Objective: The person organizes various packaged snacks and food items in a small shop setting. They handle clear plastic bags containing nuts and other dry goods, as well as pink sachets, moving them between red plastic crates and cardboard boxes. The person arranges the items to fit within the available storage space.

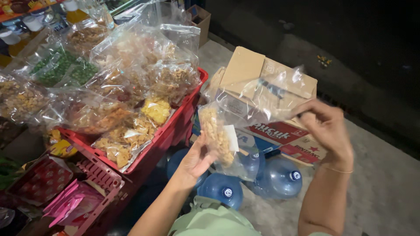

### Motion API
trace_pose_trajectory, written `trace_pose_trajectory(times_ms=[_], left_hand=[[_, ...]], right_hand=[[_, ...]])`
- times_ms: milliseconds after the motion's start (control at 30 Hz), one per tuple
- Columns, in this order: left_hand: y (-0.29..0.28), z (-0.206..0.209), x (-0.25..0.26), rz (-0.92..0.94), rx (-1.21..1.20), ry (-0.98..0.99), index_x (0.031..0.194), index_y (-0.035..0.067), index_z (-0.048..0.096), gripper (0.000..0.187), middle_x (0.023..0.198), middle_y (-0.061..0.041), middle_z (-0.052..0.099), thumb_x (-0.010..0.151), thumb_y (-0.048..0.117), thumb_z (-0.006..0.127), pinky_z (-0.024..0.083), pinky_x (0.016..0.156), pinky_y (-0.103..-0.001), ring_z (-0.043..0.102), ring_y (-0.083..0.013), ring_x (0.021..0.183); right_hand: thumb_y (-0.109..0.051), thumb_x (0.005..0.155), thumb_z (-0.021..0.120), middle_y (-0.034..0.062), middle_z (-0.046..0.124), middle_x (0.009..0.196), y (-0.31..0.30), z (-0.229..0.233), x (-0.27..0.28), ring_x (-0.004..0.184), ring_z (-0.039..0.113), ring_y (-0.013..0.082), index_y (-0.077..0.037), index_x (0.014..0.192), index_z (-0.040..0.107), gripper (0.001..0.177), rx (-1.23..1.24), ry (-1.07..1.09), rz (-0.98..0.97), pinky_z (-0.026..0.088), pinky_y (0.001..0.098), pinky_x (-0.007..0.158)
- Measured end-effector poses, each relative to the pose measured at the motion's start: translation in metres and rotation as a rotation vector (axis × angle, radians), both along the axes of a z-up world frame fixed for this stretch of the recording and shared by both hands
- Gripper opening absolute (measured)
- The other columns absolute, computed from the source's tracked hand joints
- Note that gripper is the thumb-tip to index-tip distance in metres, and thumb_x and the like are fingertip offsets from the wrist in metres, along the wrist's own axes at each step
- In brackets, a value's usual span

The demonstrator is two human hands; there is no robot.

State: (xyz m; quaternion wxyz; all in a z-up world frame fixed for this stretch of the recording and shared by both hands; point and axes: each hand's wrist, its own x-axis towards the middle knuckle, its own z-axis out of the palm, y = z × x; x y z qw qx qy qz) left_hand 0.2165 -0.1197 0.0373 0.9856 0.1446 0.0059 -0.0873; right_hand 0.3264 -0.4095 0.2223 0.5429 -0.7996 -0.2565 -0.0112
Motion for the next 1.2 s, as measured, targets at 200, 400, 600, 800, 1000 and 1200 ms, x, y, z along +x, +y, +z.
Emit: trace_pose_trajectory(times_ms=[200, 400, 600, 800, 1000, 1200], left_hand=[[0.005, -0.075, 0.0, 0.022, -0.117, 0.109, 0.149, 0.014, 0.053, 0.063, 0.14, -0.004, 0.061, 0.097, 0.041, 0.078, 0.041, 0.104, -0.04, 0.053, -0.0233, 0.129], [0.015, -0.022, -0.033, -0.03, -0.069, -0.101, 0.156, 0.015, 0.039, 0.088, 0.155, -0.007, 0.05, 0.084, 0.047, 0.079, 0.039, 0.118, -0.047, 0.049, -0.0255, 0.141], [0.023, 0.014, -0.052, -0.006, -0.006, -0.254, 0.163, 0.012, 0.025, 0.101, 0.162, -0.017, 0.04, 0.086, 0.052, 0.076, 0.034, 0.121, -0.047, 0.043, -0.0321, 0.147], [0.032, -0.008, -0.047, 0.064, -0.027, -0.204, 0.163, 0.01, 0.028, 0.095, 0.165, -0.013, 0.034, 0.091, 0.052, 0.072, 0.032, 0.124, -0.047, 0.039, -0.0292, 0.149], [0.051, 0.002, -0.051, 0.217, 0.007, -0.244, 0.162, 0.014, 0.028, 0.091, 0.167, 0.0, 0.034, 0.09, 0.05, 0.071, 0.032, 0.122, -0.046, 0.037, -0.024, 0.15], [0.067, -0.027, -0.043, 0.378, -0.022, -0.139, 0.156, 0.014, 0.038, 0.077, 0.155, -0.003, 0.049, 0.095, 0.044, 0.072, 0.035, 0.123, -0.044, 0.045, -0.0242, 0.145]], right_hand=[[-0.003, 0.084, 0.061, 0.0032, 0.071, 0.097, 0.005, -0.008, -0.015, 0.093, 0.065, 0.0106, 0.0, 0.095, 0.071, 0.015, -0.08, -0.013, 0.27, 0.053, 0.0264, 0.084], [-0.007, 0.086, 0.061, 0.0028, 0.068, 0.095, 0.0, -0.022, -0.013, 0.088, 0.06, 0.0095, 0.0, 0.098, 0.071, 0.017, -0.02, 0.077, 0.228, 0.049, 0.0253, 0.077], [-0.005, 0.086, 0.058, 0.0018, 0.068, 0.09, 0.022, -0.01, -0.024, 0.083, 0.059, 0.0083, -0.001, 0.1, 0.07, 0.019, -0.151, -0.072, 0.189, 0.049, 0.0251, 0.075], [-0.001, 0.08, 0.053, 0.0036, 0.067, 0.085, 0.057, 0.013, -0.051, 0.079, 0.063, 0.0104, -0.008, 0.133, 0.069, 0.055, -0.194, -0.102, 0.113, 0.053, 0.0269, 0.075], [-0.006, 0.09, 0.064, 0.0088, 0.071, 0.104, 0.087, 0.039, -0.074, 0.098, 0.07, 0.0192, -0.004, 0.143, 0.058, 0.053, -0.156, -0.48, 0.097, 0.055, 0.0305, 0.093], [0.002, 0.093, 0.07, 0.0089, 0.077, 0.108, 0.127, 0.044, -0.117, 0.096, 0.074, 0.019, -0.007, 0.115, 0.075, 0.025, -0.136, -0.434, 0.16, 0.061, 0.0301, 0.084]])
